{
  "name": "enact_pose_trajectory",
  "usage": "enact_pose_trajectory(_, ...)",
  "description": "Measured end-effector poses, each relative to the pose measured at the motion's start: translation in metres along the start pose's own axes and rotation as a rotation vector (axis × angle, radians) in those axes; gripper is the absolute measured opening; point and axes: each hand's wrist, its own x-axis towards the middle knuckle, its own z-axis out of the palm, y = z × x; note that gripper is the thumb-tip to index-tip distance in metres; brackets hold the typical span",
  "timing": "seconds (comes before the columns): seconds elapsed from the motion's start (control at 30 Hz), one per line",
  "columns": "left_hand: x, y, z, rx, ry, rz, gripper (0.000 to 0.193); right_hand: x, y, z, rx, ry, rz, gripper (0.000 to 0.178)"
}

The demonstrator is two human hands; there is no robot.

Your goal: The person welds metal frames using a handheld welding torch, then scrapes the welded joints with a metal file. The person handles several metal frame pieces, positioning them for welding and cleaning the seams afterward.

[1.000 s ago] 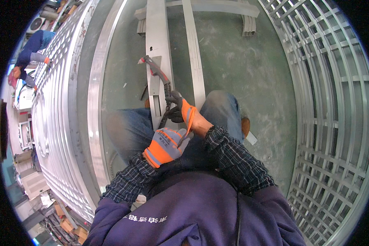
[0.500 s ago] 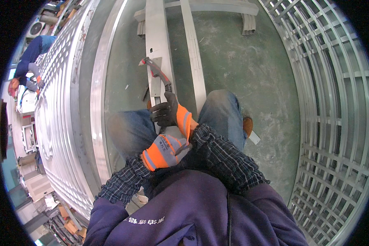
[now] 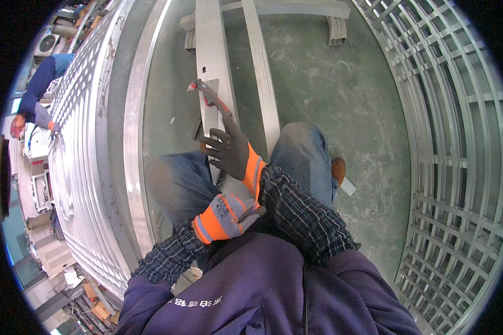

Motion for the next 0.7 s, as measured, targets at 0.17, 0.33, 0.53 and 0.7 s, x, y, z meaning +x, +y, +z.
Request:
enact_pose_trajectory(0.17, -0.005, -0.042, 0.026, -0.185, 0.322, -0.127, 0.02, -0.01, -0.011, 0.017, -0.308, -0.263, -0.253, 0.051)
enact_pose_trajectory(0.33, -0.01, -0.066, 0.016, -0.841, 0.655, -0.509, 0.03, -0.05, 0.007, 0.081, 0.17, -0.614, 0.066, 0.05)
enact_pose_trajectory(0.53, 0.057, -0.02, -0.02, -0.04, 0.837, -1.662, 0.05, -0.104, 0.002, 0.102, 0.146, -0.536, 0.23, 0.057)
enact_pose_trajectory(0.7, 0.073, 0.008, -0.016, 1.773, 0.56, -2.303, 0.047, -0.106, 0.023, 0.077, 0.05, -0.649, 0.169, 0.048)
